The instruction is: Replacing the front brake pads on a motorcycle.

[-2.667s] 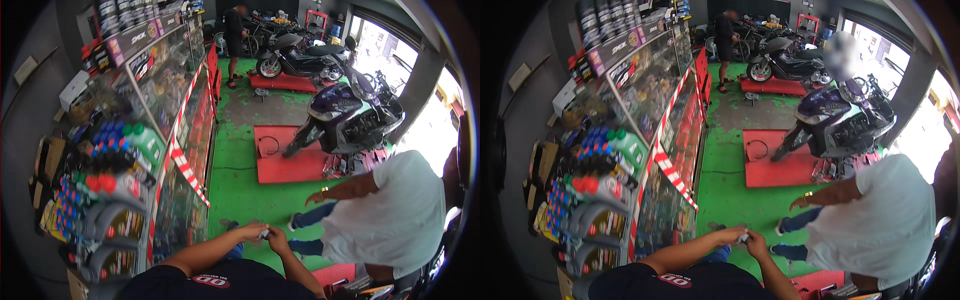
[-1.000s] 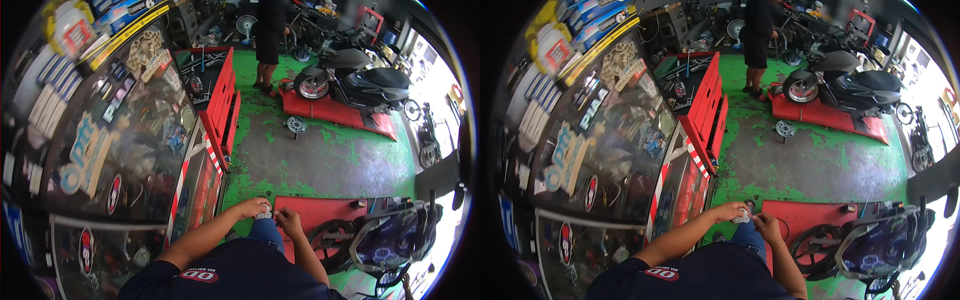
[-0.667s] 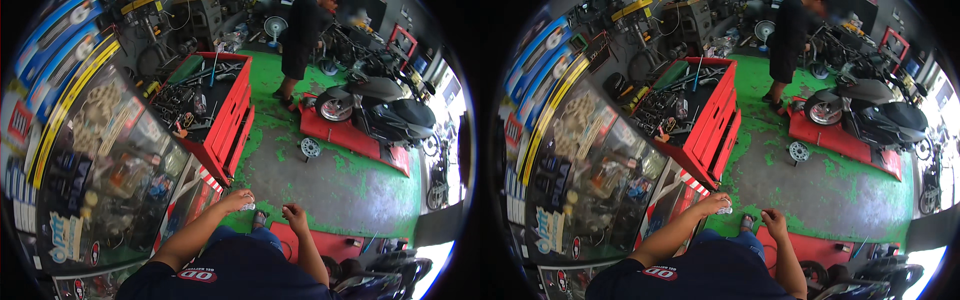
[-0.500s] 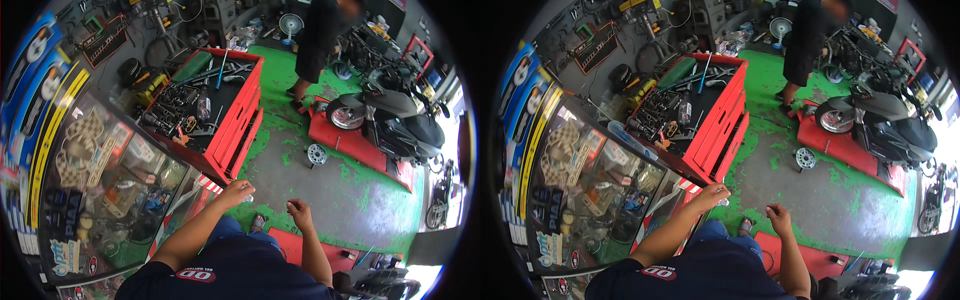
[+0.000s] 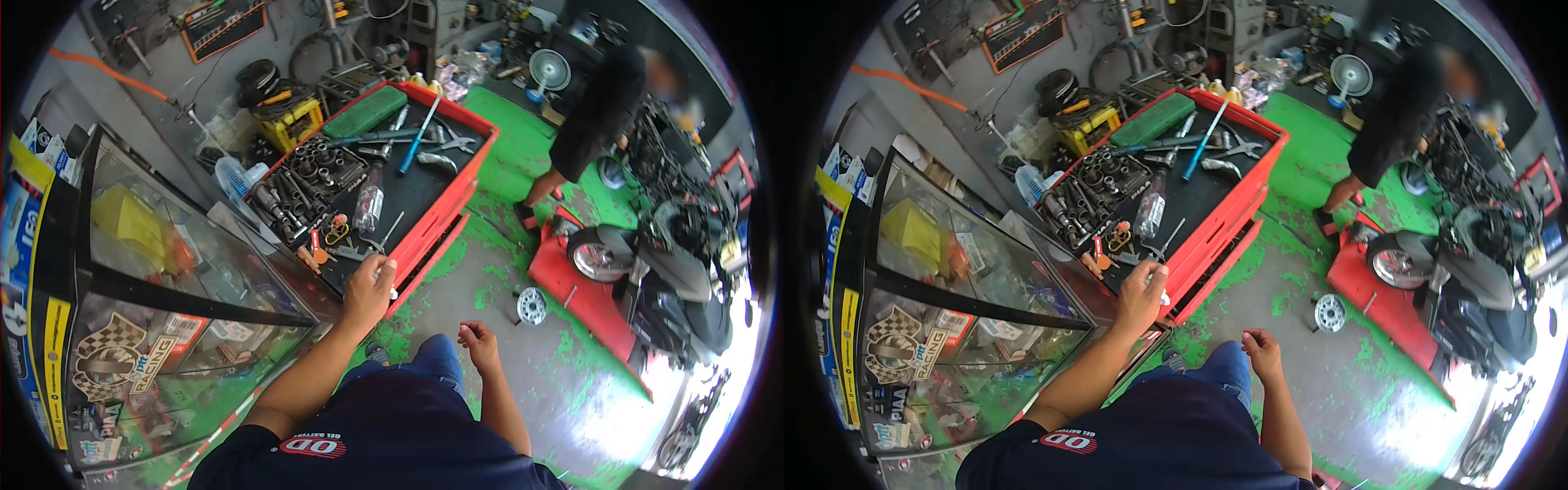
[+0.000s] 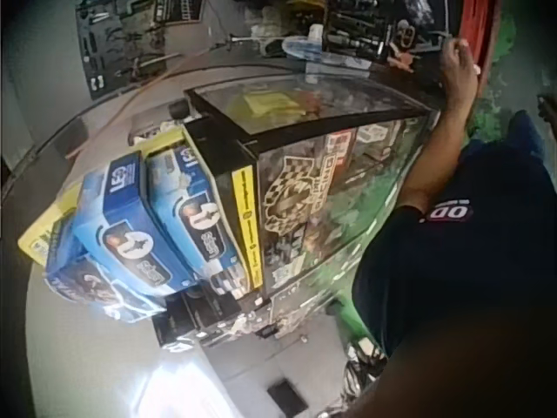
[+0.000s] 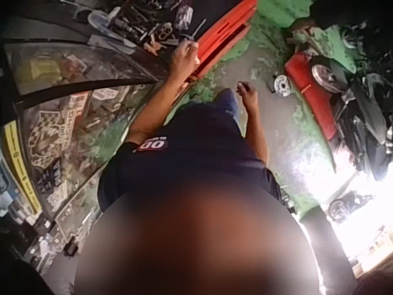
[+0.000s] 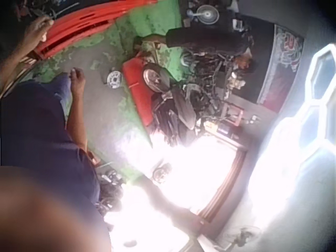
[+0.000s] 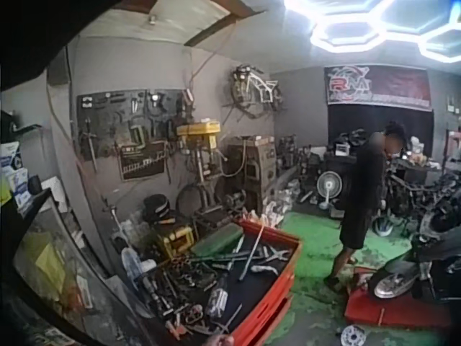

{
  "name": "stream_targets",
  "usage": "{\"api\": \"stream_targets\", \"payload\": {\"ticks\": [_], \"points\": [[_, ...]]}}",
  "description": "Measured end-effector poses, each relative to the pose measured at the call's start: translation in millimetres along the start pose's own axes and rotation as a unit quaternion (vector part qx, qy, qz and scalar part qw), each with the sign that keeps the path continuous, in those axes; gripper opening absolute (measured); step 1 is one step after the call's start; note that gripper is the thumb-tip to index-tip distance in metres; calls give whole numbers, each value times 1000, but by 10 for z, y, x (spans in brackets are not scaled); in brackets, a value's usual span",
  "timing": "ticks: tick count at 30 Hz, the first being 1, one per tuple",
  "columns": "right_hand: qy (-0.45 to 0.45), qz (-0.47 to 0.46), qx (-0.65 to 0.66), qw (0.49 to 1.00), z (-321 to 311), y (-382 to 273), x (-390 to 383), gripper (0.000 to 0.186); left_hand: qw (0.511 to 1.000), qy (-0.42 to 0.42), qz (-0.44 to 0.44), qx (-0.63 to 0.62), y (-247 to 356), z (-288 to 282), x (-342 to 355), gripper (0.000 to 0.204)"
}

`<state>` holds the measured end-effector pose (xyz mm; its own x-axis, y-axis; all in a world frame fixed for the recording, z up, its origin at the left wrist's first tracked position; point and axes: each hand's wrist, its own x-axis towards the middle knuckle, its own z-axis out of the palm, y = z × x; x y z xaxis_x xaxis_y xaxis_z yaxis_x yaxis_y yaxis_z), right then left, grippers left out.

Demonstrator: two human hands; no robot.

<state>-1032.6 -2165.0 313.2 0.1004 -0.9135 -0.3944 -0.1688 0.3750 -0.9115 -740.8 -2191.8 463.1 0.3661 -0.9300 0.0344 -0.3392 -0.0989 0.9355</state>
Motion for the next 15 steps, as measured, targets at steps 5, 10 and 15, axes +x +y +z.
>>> {"api": "stream_targets", "payload": {"ticks": [5,10,15], "points": [[-98,-26,-16,995,-193,-217,1031,25,973,171,62,140,-230,-7,317,20],[-214,-81,-110,967,-320,-786,1759,25,930,281,11,239,-406,144,431,18],[-140,-365,-215,895,-418,-1797,2274,25,896,340,-94,268,-387,247,484,19]]}}
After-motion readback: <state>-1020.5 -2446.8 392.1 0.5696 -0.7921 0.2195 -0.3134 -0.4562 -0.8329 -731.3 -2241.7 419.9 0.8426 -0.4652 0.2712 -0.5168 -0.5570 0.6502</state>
